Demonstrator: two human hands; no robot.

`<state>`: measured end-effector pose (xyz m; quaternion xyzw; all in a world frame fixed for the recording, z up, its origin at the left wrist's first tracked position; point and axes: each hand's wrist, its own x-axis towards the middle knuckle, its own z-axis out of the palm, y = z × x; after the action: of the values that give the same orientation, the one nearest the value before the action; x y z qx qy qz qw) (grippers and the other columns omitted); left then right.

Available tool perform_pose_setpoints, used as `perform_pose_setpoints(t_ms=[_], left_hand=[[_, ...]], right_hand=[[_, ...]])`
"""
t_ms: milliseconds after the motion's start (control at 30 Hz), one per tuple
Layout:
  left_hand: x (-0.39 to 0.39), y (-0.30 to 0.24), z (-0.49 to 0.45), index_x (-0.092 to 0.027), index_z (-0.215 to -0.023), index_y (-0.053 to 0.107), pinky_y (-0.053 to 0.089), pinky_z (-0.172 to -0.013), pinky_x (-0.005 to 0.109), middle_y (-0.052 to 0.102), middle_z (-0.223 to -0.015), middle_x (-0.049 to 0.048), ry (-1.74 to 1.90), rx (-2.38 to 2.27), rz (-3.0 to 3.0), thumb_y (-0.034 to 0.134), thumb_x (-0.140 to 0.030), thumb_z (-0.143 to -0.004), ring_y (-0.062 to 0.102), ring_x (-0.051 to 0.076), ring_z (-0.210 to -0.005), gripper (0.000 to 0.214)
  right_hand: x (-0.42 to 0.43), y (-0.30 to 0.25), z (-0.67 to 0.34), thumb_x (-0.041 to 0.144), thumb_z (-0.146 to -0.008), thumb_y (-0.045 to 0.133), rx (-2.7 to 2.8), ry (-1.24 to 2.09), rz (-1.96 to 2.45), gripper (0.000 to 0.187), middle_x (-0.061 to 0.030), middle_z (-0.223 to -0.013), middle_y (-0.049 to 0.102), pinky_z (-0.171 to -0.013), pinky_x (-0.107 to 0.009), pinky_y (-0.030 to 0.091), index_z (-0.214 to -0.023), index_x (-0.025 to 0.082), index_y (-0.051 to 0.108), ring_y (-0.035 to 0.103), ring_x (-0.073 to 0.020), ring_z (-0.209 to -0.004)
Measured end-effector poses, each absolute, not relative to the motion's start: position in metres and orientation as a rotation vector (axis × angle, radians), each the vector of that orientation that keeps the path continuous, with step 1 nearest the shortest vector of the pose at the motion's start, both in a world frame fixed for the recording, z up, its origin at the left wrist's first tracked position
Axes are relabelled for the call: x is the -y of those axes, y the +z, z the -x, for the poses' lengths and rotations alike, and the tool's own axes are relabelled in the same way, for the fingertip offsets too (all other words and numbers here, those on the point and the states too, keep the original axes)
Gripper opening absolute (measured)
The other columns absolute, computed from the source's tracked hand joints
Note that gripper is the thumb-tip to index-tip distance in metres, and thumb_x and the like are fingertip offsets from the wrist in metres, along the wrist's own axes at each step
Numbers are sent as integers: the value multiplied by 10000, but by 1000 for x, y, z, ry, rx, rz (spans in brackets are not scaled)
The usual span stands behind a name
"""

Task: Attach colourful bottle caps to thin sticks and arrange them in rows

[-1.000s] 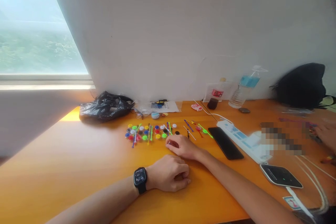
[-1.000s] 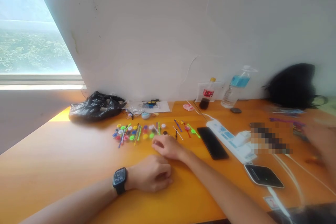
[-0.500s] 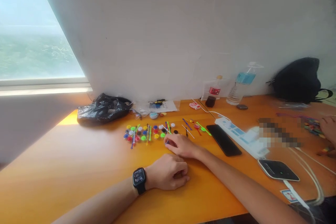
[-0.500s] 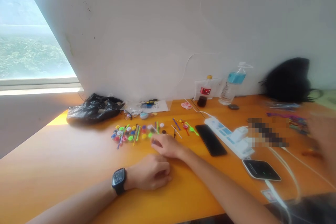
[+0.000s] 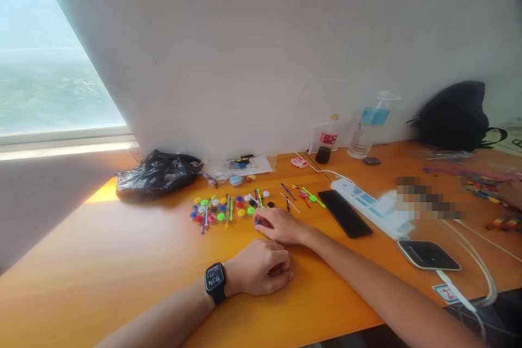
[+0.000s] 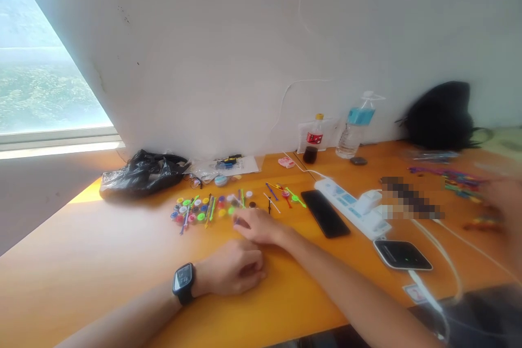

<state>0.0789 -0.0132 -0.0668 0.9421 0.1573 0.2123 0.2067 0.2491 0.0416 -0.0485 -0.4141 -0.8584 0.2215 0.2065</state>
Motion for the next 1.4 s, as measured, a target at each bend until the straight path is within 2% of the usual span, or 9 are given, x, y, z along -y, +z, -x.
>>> perform_pose_setpoints(t_ms=[600, 1400], left_hand=[[13, -65, -77, -212, -817, 521, 327, -571, 255, 633, -735, -19, 568, -460, -2629, 647, -298, -914, 468, 112, -602, 181], [17, -54, -72, -211, -829, 542, 381, -620, 266, 659, -797, 18, 495, -472, -2626, 598, -282, -959, 558, 139, -687, 159]], right_hand=[[-40, -46, -248, 284, -935, 625, 2417, 614, 1165, 105, 17, -810, 652, -639, -242, 328, -1029, 241, 648, 538, -145, -694], [-39, -43, -243, 255, -937, 613, 2420, 639, 1137, 112, 15, -810, 660, -616, -240, 302, -1043, 230, 641, 541, -143, -696]])
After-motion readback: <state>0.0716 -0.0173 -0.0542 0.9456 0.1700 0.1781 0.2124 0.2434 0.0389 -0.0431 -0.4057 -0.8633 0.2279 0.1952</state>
